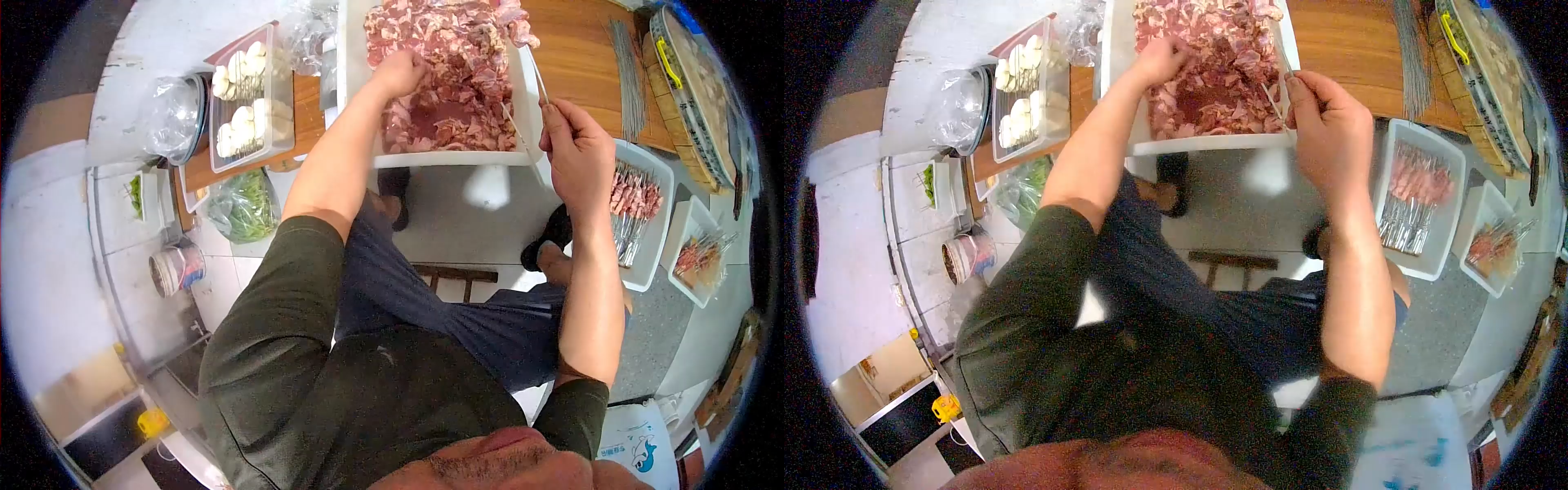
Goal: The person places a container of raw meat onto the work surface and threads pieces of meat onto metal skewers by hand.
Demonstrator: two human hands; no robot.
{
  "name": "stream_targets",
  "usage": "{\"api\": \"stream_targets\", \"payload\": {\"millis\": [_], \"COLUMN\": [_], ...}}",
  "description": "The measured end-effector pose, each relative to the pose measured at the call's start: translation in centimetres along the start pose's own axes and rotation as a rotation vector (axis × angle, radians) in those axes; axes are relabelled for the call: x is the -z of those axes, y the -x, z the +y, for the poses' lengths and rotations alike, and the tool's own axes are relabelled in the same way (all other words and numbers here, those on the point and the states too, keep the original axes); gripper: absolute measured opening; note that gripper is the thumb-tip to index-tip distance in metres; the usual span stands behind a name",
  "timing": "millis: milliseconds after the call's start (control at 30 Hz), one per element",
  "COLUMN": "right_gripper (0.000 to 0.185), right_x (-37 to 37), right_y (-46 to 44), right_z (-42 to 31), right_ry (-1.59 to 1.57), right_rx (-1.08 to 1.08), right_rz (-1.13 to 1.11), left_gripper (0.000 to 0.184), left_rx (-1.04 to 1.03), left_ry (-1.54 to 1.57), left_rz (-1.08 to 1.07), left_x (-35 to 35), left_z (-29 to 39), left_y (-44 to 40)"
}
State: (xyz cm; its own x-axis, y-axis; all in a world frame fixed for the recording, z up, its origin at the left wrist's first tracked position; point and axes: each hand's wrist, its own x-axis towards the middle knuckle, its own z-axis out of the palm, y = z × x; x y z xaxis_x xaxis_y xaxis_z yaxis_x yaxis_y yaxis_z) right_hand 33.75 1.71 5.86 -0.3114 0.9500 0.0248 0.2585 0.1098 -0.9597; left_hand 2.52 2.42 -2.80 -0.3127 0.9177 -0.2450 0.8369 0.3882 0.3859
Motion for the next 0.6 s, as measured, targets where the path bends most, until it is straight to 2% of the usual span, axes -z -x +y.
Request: {"api": "stream_targets", "payload": {"millis": [33,67,167,200,300,333,433,467,567,600], "right_gripper": [0.022,0.022,0.022,0.023,0.024,0.026,0.026,0.026,0.025,0.025], "right_x": [0.0,0.0,-0.3,-0.5,-0.9,-0.9,-1.3,-1.4,-1.7,-1.8], "right_y": [0.0,0.0,0.3,0.3,0.9,1.0,1.4,1.5,1.8,1.9], "right_z": [0.1,0.2,0.6,0.8,0.2,0.4,0.1,0.4,-0.1,-0.1], "right_ry": [0.013,0.026,0.06,0.084,0.158,0.217,0.231,0.239,0.268,0.27], "right_rx": [-0.004,-0.005,-0.033,-0.032,-0.077,-0.033,-0.062,-0.048,-0.092,-0.082], "right_rz": [-0.005,-0.011,-0.058,-0.077,-0.133,-0.164,-0.228,-0.255,-0.287,-0.289], "left_gripper": [0.029,0.026,0.027,0.031,0.031,0.032,0.036,0.032,0.034,0.027], "left_rx": [0.015,-0.019,0.052,-0.078,-0.15,-0.147,-0.133,-0.137,-0.218,-0.206], "left_ry": [0.074,0.334,1.314,1.502,1.729,1.743,1.706,1.747,1.686,1.652], "left_rz": [0.028,0.05,0.049,0.009,0.041,0.043,0.025,0.087,0.105,0.134], "left_x": [1.2,1.1,1.7,2.2,3.1,3.6,4.6,4.4,4.0,3.8], "left_z": [0.7,-0.1,0.3,0.1,0.3,0.5,1.2,1.0,-0.1,-0.5], "left_y": [0.5,0.1,0.1,0.0,0.0,0.3,1.0,0.7,0.0,-0.3]}}
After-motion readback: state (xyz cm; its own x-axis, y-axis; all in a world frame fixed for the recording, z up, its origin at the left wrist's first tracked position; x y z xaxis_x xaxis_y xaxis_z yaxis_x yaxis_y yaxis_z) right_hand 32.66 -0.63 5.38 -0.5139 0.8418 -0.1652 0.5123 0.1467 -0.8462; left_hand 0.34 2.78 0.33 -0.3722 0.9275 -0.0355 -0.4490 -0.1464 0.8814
